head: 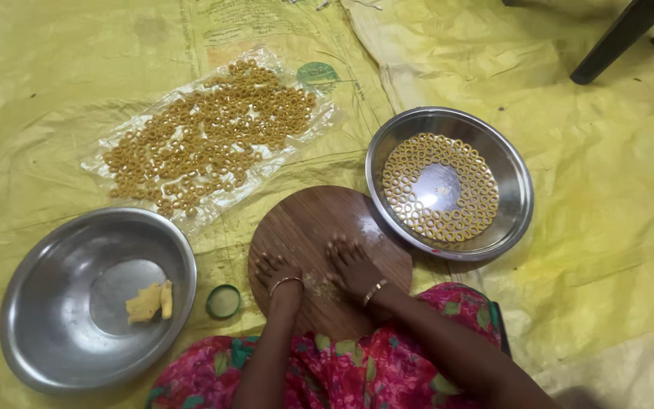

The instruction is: The person rolls small pieces of dough into thin ropes on a wooden board, then forms them into small rings and places them into a metal bowl. The person repeats this process continuously.

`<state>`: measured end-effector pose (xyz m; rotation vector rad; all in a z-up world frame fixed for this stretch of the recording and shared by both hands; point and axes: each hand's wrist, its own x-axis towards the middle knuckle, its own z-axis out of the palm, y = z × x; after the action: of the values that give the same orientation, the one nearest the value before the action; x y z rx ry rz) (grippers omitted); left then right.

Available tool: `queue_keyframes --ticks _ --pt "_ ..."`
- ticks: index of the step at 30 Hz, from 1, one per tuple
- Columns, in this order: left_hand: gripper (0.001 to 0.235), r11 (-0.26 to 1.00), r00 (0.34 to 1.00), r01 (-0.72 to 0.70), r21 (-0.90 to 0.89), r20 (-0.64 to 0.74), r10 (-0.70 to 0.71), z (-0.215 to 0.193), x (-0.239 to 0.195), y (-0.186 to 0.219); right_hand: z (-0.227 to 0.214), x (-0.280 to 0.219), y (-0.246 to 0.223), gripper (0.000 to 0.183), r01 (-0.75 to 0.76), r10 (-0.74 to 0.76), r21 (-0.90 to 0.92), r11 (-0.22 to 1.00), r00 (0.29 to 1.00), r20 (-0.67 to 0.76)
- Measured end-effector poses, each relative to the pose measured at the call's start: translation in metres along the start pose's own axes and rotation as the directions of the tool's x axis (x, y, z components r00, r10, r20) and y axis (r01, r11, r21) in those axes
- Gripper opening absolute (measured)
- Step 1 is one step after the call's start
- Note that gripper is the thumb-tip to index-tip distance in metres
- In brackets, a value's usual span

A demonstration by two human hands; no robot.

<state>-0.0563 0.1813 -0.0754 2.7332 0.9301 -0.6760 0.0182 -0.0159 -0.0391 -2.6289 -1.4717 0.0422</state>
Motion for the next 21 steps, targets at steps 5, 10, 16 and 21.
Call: queue_keyframes --ticks 5,10,16,21 --pt "0.076 1.0 0.98 -0.008 0.023 0.197 0.004 -0.004 0.012 0.003 0.004 0.101 0.02 0.079 -0.138 0.136 -0.059 0.989 0.99 -0.037" --pt "0.066 0.995 0.997 0.024 -0.102 0.082 -0.015 0.011 0.014 -0.001 -0.006 0.161 0.023 0.085 -0.332 0.334 -0.036 0.942 0.93 0.152" --pt "0.068 0.999 0.992 0.028 -0.042 0.122 -0.023 0.002 0.012 0.003 -0.013 0.098 -0.013 0.092 -0.191 0.182 -0.167 0.967 0.981 -0.072" --pt "0.1 0.999 0.981 0.04 -0.028 0.19 -0.034 -0.016 0.004 0.006 -0.034 0.016 -0.041 0.075 -0.039 0.04 0.01 0.999 0.994 -0.098"
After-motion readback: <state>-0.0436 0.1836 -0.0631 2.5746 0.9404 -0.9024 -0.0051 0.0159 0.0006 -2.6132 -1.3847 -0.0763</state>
